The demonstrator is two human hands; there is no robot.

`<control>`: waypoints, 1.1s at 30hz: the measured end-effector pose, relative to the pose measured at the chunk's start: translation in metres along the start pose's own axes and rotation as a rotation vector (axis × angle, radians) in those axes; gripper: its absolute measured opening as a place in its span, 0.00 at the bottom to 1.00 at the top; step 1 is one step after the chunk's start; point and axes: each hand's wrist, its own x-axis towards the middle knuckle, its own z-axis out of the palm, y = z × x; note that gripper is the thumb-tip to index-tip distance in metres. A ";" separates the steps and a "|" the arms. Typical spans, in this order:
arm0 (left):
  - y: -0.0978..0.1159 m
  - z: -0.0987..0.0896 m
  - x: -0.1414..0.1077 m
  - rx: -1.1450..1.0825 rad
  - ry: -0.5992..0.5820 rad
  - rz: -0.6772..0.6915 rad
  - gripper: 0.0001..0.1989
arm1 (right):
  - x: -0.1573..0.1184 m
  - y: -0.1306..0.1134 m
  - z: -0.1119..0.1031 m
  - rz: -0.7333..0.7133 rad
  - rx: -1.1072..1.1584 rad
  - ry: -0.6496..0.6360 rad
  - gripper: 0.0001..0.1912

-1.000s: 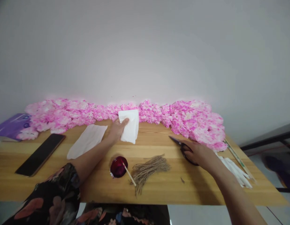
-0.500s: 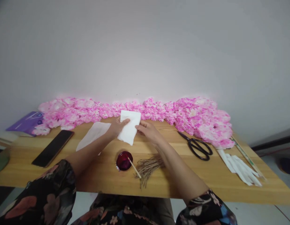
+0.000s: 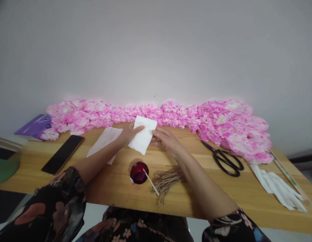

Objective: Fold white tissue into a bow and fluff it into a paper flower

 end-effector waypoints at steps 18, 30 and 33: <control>-0.017 -0.015 -0.024 0.037 -0.191 -0.116 0.43 | -0.022 0.016 0.004 -0.695 -1.335 0.429 0.14; -0.018 -0.012 -0.029 0.004 -0.091 -0.118 0.37 | -0.034 0.023 0.007 -0.690 -1.479 -0.058 0.28; -0.017 -0.012 -0.029 -0.003 -0.090 -0.135 0.36 | -0.028 0.031 0.007 -0.695 -1.410 -0.064 0.25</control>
